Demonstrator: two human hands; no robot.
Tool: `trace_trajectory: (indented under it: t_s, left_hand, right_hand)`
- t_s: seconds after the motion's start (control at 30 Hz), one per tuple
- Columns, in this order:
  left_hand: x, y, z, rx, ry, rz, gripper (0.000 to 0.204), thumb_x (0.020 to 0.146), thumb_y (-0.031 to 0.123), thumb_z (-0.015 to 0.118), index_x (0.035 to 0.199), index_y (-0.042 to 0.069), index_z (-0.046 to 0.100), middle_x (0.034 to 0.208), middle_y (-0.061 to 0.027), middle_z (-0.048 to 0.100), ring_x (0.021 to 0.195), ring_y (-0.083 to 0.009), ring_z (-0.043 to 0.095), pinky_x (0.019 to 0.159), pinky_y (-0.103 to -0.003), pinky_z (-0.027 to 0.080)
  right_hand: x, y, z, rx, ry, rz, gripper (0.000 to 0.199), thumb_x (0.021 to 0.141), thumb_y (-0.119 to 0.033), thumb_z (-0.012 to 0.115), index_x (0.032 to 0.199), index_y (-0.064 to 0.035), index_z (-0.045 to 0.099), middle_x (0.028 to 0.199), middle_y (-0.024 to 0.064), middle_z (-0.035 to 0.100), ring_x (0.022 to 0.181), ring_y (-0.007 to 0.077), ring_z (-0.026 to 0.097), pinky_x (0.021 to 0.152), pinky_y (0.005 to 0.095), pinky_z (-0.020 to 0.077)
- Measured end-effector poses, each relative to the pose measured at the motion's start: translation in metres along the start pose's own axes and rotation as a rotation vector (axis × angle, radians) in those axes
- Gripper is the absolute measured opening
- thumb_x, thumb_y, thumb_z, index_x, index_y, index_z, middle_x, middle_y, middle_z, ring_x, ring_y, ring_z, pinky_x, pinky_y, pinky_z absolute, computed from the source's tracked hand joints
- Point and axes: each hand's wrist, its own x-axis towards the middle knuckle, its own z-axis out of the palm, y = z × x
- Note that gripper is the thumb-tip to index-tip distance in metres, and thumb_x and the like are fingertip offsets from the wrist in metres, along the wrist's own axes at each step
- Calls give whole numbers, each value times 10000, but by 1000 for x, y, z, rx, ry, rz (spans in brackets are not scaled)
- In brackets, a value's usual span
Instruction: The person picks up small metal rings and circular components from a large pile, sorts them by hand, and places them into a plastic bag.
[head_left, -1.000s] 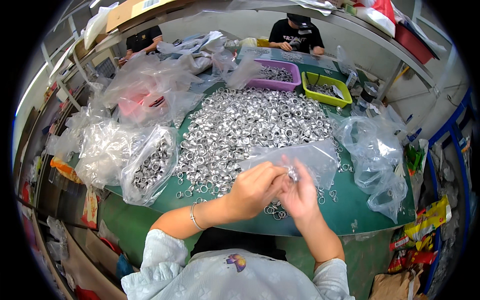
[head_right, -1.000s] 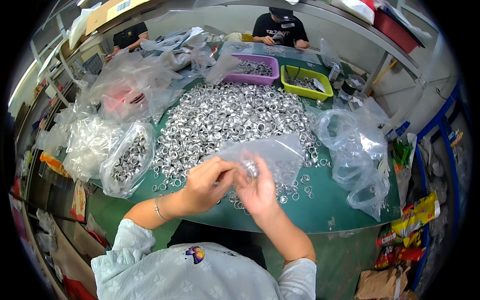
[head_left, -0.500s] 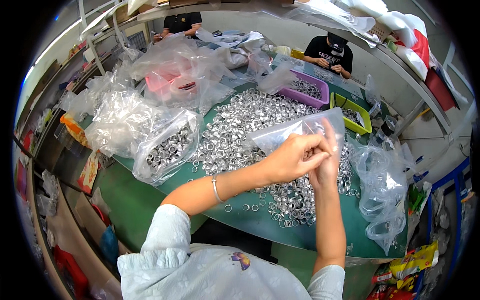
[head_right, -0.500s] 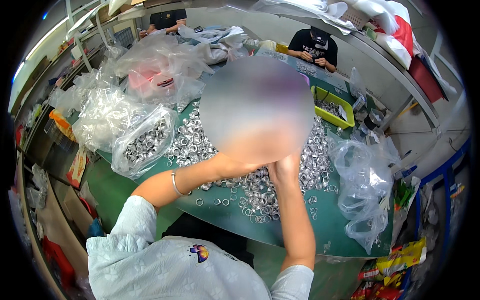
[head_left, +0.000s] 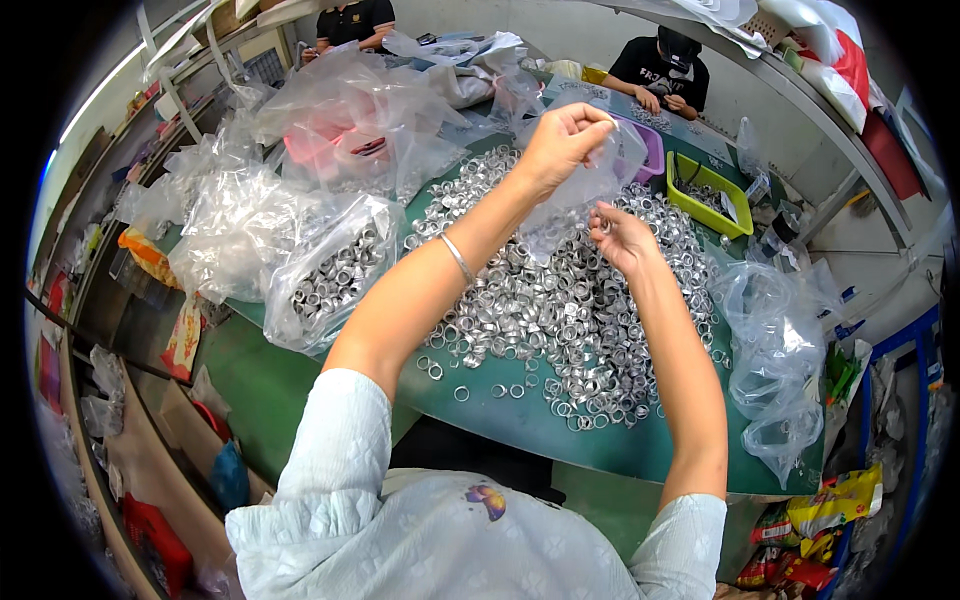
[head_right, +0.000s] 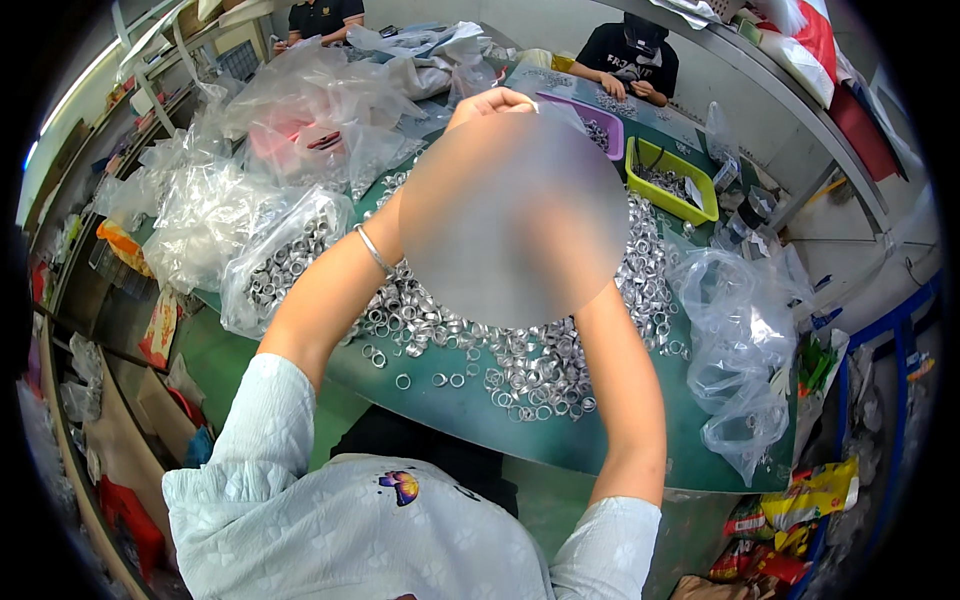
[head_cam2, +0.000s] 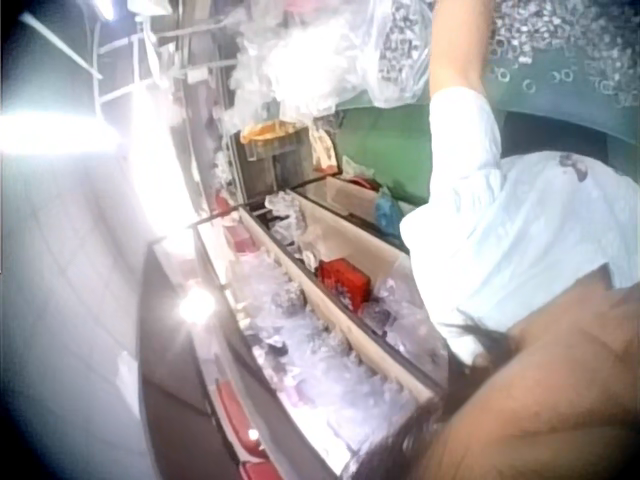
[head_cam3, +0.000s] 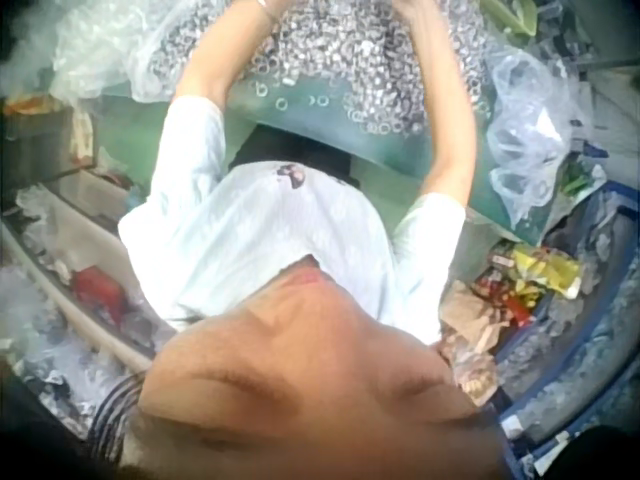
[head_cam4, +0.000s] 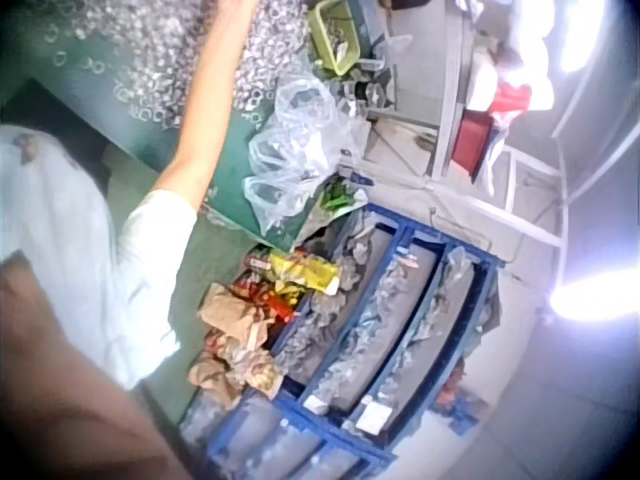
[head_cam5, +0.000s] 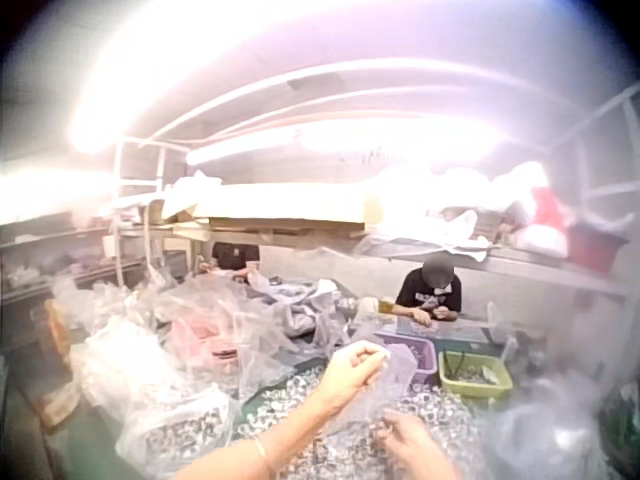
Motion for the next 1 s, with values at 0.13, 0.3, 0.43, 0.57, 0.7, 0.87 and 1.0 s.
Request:
trace_trajectory:
  t_s: [0.13, 0.3, 0.43, 0.57, 0.7, 0.87, 1.0]
  left_hand:
    - [1, 0, -22, 125, 18, 53, 143, 875, 138, 594, 930, 5, 592, 666, 14, 561, 564, -39, 486, 495, -186, 395]
    - [-2, 8, -46, 228, 34, 138, 142, 894, 124, 571, 965, 2, 587, 694, 22, 565, 580, -21, 483, 499, -176, 387]
    - [-1, 20, -44, 346, 31, 252, 144, 896, 131, 572, 956, 1, 592, 707, 32, 555, 601, -17, 468, 515, -185, 382]
    - [-26, 23, -34, 455, -43, 160, 120, 877, 94, 572, 934, -11, 587, 808, -19, 608, 732, -60, 551, 646, -200, 455]
    - [-60, 15, -15, 635, -116, 330, 89, 859, 56, 572, 914, -15, 574, 742, -55, 612, 655, -77, 552, 588, -234, 447]
    - [-73, 9, 7, 701, -246, 429, 46, 843, 38, 556, 874, 5, 546, 773, -138, 635, 691, -293, 630, 605, -328, 479]
    - [-81, 27, 26, 548, -490, 264, 46, 853, 26, 539, 896, 15, 552, 821, -128, 649, 775, -283, 649, 680, -345, 506]
  right_hand:
    - [-19, -3, -8, 160, -28, 36, 116, 881, -76, 570, 937, -11, 493, 747, 39, 488, 605, 118, 436, 459, 208, 321]
    - [-62, 26, -11, -373, -24, -283, 195, 889, -229, 595, 775, -78, 549, 523, -60, 351, 417, 47, 276, 364, 203, 176]
    - [-87, 43, -22, -544, 17, -37, 242, 918, -273, 551, 803, -63, 583, 490, -70, 340, 394, 45, 278, 355, 184, 169]
    - [-107, 10, -6, -90, -65, -95, 266, 948, -286, 488, 864, -42, 556, 605, -33, 380, 451, 39, 329, 332, 164, 220]
    - [-122, -20, 58, 177, -75, -145, 328, 970, -184, 409, 1233, 10, 440, 645, -17, 371, 454, 51, 326, 339, 170, 231]
    - [-115, -25, 75, 8, -95, -260, 432, 940, -128, 422, 1337, 25, 346, 645, -14, 389, 435, 45, 319, 350, 172, 252]
    - [-111, -37, 57, -159, -633, -194, 432, 894, -131, 496, 1308, -20, 450, 807, 2, 592, 546, 27, 473, 430, 136, 316]
